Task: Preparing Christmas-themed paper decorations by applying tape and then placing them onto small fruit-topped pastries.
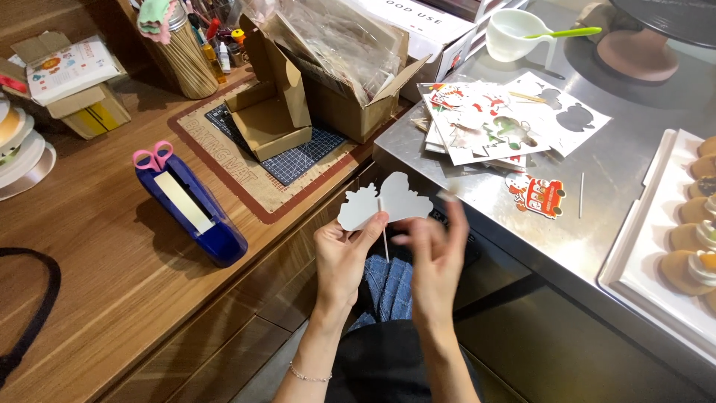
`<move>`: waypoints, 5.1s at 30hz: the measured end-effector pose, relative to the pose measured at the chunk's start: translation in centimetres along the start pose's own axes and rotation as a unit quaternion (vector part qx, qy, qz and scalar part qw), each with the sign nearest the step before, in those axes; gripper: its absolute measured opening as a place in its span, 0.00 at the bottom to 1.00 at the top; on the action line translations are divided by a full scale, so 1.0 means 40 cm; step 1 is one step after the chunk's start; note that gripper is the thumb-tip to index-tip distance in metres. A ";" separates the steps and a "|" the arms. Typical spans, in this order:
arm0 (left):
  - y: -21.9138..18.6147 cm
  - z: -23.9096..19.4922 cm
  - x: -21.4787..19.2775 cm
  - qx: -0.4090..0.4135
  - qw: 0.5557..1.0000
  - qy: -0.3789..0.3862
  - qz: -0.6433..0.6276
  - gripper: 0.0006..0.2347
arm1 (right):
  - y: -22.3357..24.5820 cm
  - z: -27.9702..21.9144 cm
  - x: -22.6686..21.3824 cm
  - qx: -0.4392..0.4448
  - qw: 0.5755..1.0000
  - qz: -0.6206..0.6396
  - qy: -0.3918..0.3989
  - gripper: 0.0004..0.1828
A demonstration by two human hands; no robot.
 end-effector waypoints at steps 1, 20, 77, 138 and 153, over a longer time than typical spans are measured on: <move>-0.003 0.001 -0.005 -0.001 1.000 0.001 0.000 0.10 | 0.017 0.010 -0.018 0.000 1.000 0.000 -0.001 0.44; 0.032 -0.073 0.046 -0.120 0.972 0.202 0.026 0.10 | 0.031 0.057 -0.123 0.029 0.996 -0.033 0.076 0.62; -0.003 -0.093 0.075 0.081 0.991 0.069 0.080 0.10 | 0.135 -0.073 -0.021 -0.060 0.984 -0.072 -0.152 0.44; -0.098 0.212 -0.362 0.151 0.967 -0.194 -0.066 0.11 | -0.304 0.083 0.329 0.156 0.953 0.000 0.259 0.23; 0.309 0.566 -0.559 0.029 0.971 -0.231 -0.055 0.22 | -0.524 0.142 0.530 0.335 0.833 -0.183 0.400 0.28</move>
Point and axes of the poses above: each hand's wrist, its own z-axis towards the middle knuckle, its own x-axis out of the palm, y = z × x, the point moved 7 cm from there along z, towards the middle knuckle, and after that the axes turned 10 degrees about x, right-handed, at the moved point
